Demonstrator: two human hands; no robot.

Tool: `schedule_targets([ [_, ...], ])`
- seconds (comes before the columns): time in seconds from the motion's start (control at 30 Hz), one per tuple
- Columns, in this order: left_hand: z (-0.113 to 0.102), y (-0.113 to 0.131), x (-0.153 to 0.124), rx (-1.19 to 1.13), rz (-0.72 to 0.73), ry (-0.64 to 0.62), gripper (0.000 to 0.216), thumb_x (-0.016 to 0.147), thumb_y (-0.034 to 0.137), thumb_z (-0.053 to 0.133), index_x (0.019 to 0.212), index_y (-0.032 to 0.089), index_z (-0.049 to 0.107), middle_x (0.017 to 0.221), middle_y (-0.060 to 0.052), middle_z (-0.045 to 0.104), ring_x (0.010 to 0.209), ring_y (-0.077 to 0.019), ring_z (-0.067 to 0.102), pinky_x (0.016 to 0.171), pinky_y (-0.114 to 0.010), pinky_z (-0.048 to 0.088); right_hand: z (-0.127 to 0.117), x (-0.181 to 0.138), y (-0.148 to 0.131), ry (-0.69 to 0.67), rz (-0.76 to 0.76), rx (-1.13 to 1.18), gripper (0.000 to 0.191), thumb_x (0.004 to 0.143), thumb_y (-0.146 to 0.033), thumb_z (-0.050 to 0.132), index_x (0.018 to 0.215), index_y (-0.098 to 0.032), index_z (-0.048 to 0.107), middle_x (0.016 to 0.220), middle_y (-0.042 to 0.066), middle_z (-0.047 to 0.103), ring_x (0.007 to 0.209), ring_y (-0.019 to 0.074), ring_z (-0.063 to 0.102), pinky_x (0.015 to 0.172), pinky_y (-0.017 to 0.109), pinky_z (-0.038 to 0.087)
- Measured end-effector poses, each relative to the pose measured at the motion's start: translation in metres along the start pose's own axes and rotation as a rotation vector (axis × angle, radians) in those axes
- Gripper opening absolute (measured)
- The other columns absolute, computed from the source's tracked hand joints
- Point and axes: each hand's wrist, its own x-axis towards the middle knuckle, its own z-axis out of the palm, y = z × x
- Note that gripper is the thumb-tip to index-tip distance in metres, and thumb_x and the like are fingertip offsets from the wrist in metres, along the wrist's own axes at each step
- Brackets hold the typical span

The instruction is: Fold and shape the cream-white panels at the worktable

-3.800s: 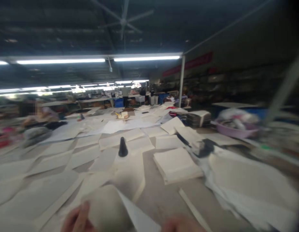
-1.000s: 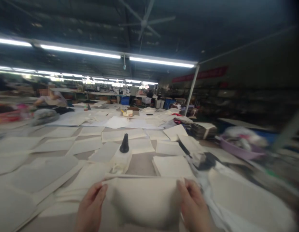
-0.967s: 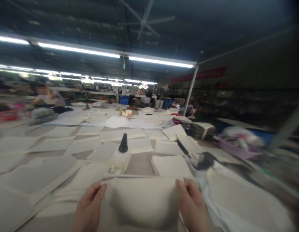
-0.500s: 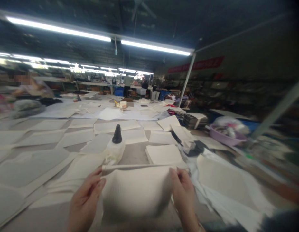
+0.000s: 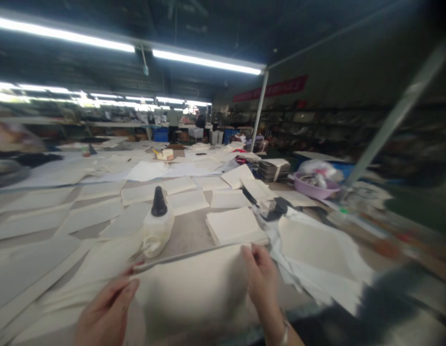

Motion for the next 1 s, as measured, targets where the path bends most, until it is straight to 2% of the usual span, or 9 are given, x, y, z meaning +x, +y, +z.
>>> schedule_targets([
  [0.1, 0.004, 0.005, 0.001, -0.033, -0.054, -0.045, 0.042, 0.038, 0.054, 0.075, 0.061, 0.02, 0.066, 0.097, -0.008, 0.07, 0.099, -0.0318, 0.06, 0.087, -0.038, 0.049, 0.001, 0.004, -0.002, 0.009, 0.037, 0.038, 0.035, 0.079, -0.049, 0.056, 0.063, -0.02, 0.044, 0.058, -0.005, 0.042, 0.059, 0.0136, 0.042, 0.057, 0.026, 0.034],
  [0.23, 0.007, 0.011, 0.0, -0.074, -0.092, 0.001, 0.04, 0.035, 0.051, 0.077, 0.058, 0.019, 0.067, 0.084, -0.008, 0.071, 0.094, -0.0297, 0.062, 0.083, -0.032, 0.05, 0.0, 0.005, -0.006, -0.028, 0.07, 0.061, 0.035, 0.078, -0.051, 0.057, 0.065, -0.019, 0.046, 0.059, -0.005, 0.043, 0.06, 0.0137, 0.042, 0.058, 0.026, 0.035],
  [0.33, 0.008, 0.013, -0.001, -0.123, -0.104, -0.011, 0.035, 0.038, 0.049, 0.077, 0.056, 0.02, 0.068, 0.078, -0.006, 0.071, 0.093, -0.0279, 0.063, 0.082, -0.03, 0.05, -0.001, 0.004, -0.009, -0.035, 0.086, 0.058, 0.036, 0.078, -0.052, 0.057, 0.066, -0.019, 0.048, 0.059, -0.004, 0.044, 0.06, 0.0137, 0.042, 0.059, 0.026, 0.035],
  [0.47, 0.011, 0.018, -0.005, -0.183, -0.079, 0.026, 0.034, 0.036, 0.05, 0.077, 0.05, 0.02, 0.066, 0.069, -0.006, 0.069, 0.086, -0.0265, 0.064, 0.075, -0.029, 0.051, -0.002, 0.003, -0.011, -0.027, 0.084, 0.065, 0.037, 0.077, -0.052, 0.058, 0.065, -0.019, 0.046, 0.059, -0.005, 0.043, 0.059, 0.0131, 0.041, 0.058, 0.026, 0.034],
  [0.73, 0.011, 0.052, -0.017, -0.135, -0.003, 0.104, 0.036, 0.031, 0.053, 0.072, 0.036, 0.021, 0.059, 0.052, -0.004, 0.061, 0.06, -0.0186, 0.057, 0.06, -0.027, 0.05, -0.002, 0.003, -0.014, -0.025, 0.059, 0.103, 0.036, 0.074, -0.051, 0.062, 0.064, -0.019, 0.048, 0.058, -0.004, 0.045, 0.058, 0.0129, 0.041, 0.056, 0.026, 0.035],
  [0.83, 0.009, 0.047, -0.015, -0.118, 0.021, 0.068, 0.035, 0.036, 0.052, 0.072, 0.038, 0.021, 0.057, 0.05, -0.004, 0.059, 0.056, -0.017, 0.054, 0.056, -0.026, 0.048, -0.002, 0.003, -0.008, -0.028, 0.073, 0.154, 0.036, 0.073, -0.05, 0.064, 0.064, -0.019, 0.049, 0.057, -0.004, 0.045, 0.057, 0.0124, 0.041, 0.056, 0.026, 0.035],
  [1.0, 0.011, 0.012, -0.004, -0.166, 0.071, 0.036, 0.034, 0.05, 0.05, 0.072, 0.048, 0.019, 0.058, 0.05, -0.001, 0.056, 0.051, -0.0144, 0.05, 0.049, -0.025, 0.044, -0.001, 0.005, -0.002, -0.047, 0.086, 0.22, 0.034, 0.073, -0.047, 0.065, 0.065, -0.019, 0.047, 0.059, -0.005, 0.044, 0.058, 0.0118, 0.04, 0.057, 0.025, 0.034],
])
